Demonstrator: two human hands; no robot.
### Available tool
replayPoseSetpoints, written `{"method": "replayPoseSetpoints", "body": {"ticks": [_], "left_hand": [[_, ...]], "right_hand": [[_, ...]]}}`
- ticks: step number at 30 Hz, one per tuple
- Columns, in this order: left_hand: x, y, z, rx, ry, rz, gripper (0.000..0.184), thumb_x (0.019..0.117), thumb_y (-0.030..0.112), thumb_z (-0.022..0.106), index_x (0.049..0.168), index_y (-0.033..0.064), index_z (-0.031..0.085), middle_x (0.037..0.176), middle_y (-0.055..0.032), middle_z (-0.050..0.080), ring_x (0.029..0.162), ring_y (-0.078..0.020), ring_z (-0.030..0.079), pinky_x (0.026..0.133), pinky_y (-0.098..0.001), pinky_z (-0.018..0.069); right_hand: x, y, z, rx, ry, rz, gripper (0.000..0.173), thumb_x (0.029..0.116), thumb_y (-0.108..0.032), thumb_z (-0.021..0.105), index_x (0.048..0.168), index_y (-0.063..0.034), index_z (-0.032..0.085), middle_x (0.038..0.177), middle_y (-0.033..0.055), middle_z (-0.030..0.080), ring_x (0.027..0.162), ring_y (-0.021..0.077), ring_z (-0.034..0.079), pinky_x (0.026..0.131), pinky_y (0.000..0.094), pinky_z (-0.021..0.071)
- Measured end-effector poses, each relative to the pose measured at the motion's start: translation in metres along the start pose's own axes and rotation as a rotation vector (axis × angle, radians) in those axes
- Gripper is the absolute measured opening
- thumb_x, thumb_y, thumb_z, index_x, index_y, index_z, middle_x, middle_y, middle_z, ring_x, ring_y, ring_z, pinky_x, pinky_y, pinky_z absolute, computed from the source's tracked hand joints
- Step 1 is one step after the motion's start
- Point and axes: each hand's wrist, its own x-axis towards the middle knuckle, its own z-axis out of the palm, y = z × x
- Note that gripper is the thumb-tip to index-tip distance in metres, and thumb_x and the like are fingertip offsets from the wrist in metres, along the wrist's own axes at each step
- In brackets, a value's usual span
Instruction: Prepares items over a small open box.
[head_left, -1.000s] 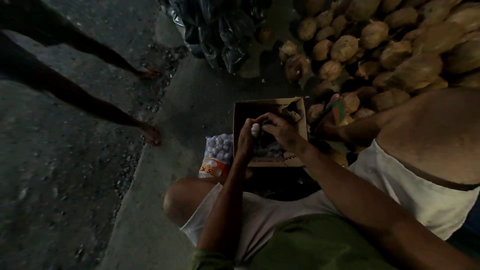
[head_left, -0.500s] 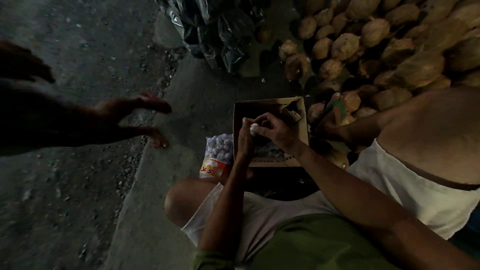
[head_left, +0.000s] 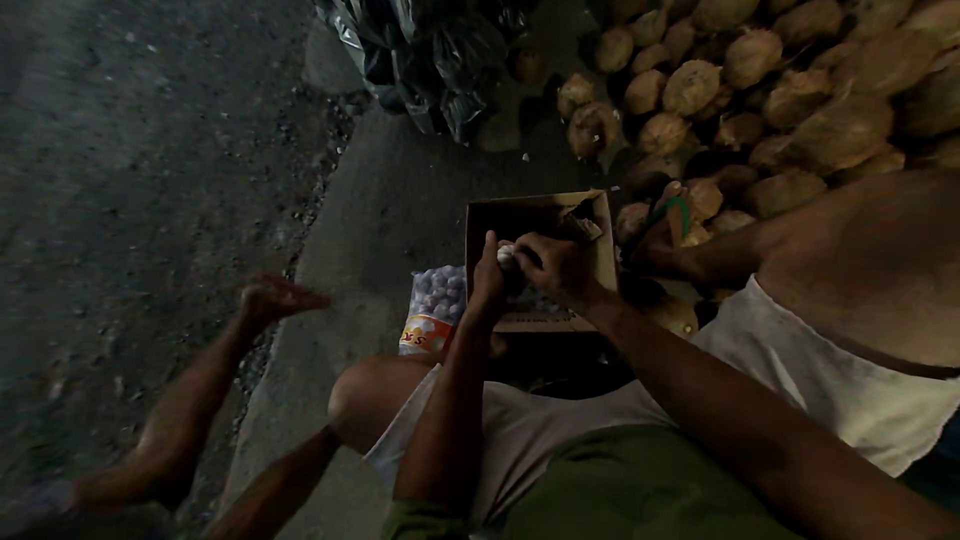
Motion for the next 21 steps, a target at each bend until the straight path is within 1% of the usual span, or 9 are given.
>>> {"method": "replayPoseSetpoints", "body": {"ticks": [2, 4, 6, 8, 9, 12, 16, 19, 21], "left_hand": [[-0.001, 0.002, -0.002, -0.073, -0.106, -0.025, 0.073, 0.1029, 0.069, 0.014, 0.091, 0.0144, 0.062, 0.068, -0.0001, 0.059, 0.056, -0.0093, 0.054, 0.050, -0.0254, 0.0479], [0.002, 0.004, -0.003, -0.179, -0.234, -0.054, 0.079, 0.0997, 0.072, 0.005, 0.080, 0.0150, 0.056, 0.060, 0.0022, 0.050, 0.049, -0.0080, 0.046, 0.045, -0.0229, 0.0410], [0.001, 0.005, -0.005, -0.233, -0.267, -0.107, 0.082, 0.0968, 0.075, 0.001, 0.076, 0.0160, 0.053, 0.058, 0.0031, 0.046, 0.048, -0.0082, 0.043, 0.044, -0.0228, 0.0392], [-0.004, 0.008, -0.001, -0.188, -0.139, -0.161, 0.077, 0.0994, 0.074, 0.009, 0.087, 0.0143, 0.057, 0.063, -0.0003, 0.053, 0.051, -0.0102, 0.050, 0.047, -0.0253, 0.0444], [-0.007, 0.010, 0.001, -0.124, -0.095, -0.169, 0.074, 0.1014, 0.071, 0.015, 0.097, 0.0133, 0.061, 0.069, -0.0019, 0.058, 0.056, -0.0112, 0.055, 0.050, -0.0268, 0.0485], [-0.011, 0.009, -0.001, -0.002, -0.092, -0.181, 0.067, 0.1041, 0.067, 0.025, 0.104, 0.0127, 0.064, 0.076, -0.0026, 0.063, 0.061, -0.0120, 0.059, 0.054, -0.0277, 0.0504], [-0.012, 0.007, 0.001, 0.014, -0.099, -0.188, 0.072, 0.1032, 0.069, 0.022, 0.091, 0.0108, 0.062, 0.067, -0.0026, 0.058, 0.054, -0.0110, 0.053, 0.048, -0.0257, 0.0457], [-0.013, 0.005, 0.005, 0.094, -0.064, -0.114, 0.072, 0.1034, 0.068, 0.020, 0.090, 0.0111, 0.061, 0.066, -0.0016, 0.055, 0.052, -0.0104, 0.049, 0.048, -0.0254, 0.0437], [-0.014, 0.002, 0.003, 0.244, -0.072, 0.053, 0.066, 0.1073, 0.060, 0.018, 0.105, 0.0117, 0.064, 0.076, -0.0026, 0.060, 0.062, -0.0108, 0.054, 0.055, -0.0276, 0.0476]], "right_hand": [[-0.001, 0.001, -0.001, 0.091, -0.020, 0.182, 0.021, 0.1034, -0.018, 0.055, 0.108, -0.0008, 0.067, 0.086, 0.0122, 0.069, 0.074, 0.0231, 0.068, 0.067, 0.0433, 0.0591], [-0.001, 0.008, 0.001, 0.164, 0.045, 0.239, 0.037, 0.1074, -0.030, 0.047, 0.095, -0.0005, 0.066, 0.071, 0.0102, 0.061, 0.060, 0.0205, 0.060, 0.056, 0.0404, 0.0524], [0.001, 0.009, -0.003, 0.231, -0.008, 0.212, 0.034, 0.1057, -0.034, 0.055, 0.105, -0.0029, 0.068, 0.076, 0.0080, 0.063, 0.063, 0.0167, 0.061, 0.059, 0.0361, 0.0546], [0.004, 0.006, -0.007, 0.267, -0.165, 0.211, 0.045, 0.0982, -0.038, 0.068, 0.131, -0.0077, 0.062, 0.092, 0.0091, 0.067, 0.075, 0.0182, 0.064, 0.070, 0.0390, 0.0580], [0.005, 0.004, -0.007, 0.282, -0.215, 0.227, 0.046, 0.0955, -0.036, 0.073, 0.132, -0.0099, 0.062, 0.099, 0.0093, 0.069, 0.080, 0.0184, 0.067, 0.075, 0.0403, 0.0592], [0.007, 0.006, -0.008, 0.536, -0.294, 0.322, 0.027, 0.0972, -0.026, 0.072, 0.118, -0.0092, 0.066, 0.092, 0.0072, 0.067, 0.075, 0.0154, 0.063, 0.068, 0.0337, 0.0566], [0.007, 0.005, -0.012, 0.683, -0.258, 0.416, 0.023, 0.1067, -0.025, 0.056, 0.107, -0.0053, 0.066, 0.077, 0.0054, 0.063, 0.056, 0.0112, 0.055, 0.050, 0.0251, 0.0495], [0.008, 0.002, -0.015, 0.598, -0.277, 0.489, 0.028, 0.1057, -0.033, 0.057, 0.109, -0.0063, 0.064, 0.079, 0.0067, 0.064, 0.058, 0.0135, 0.057, 0.053, 0.0283, 0.0517], [0.010, 0.000, -0.016, 0.516, -0.327, 0.493, 0.030, 0.1012, -0.034, 0.065, 0.113, -0.0064, 0.062, 0.090, 0.0084, 0.067, 0.068, 0.0161, 0.062, 0.061, 0.0327, 0.0551]]}}
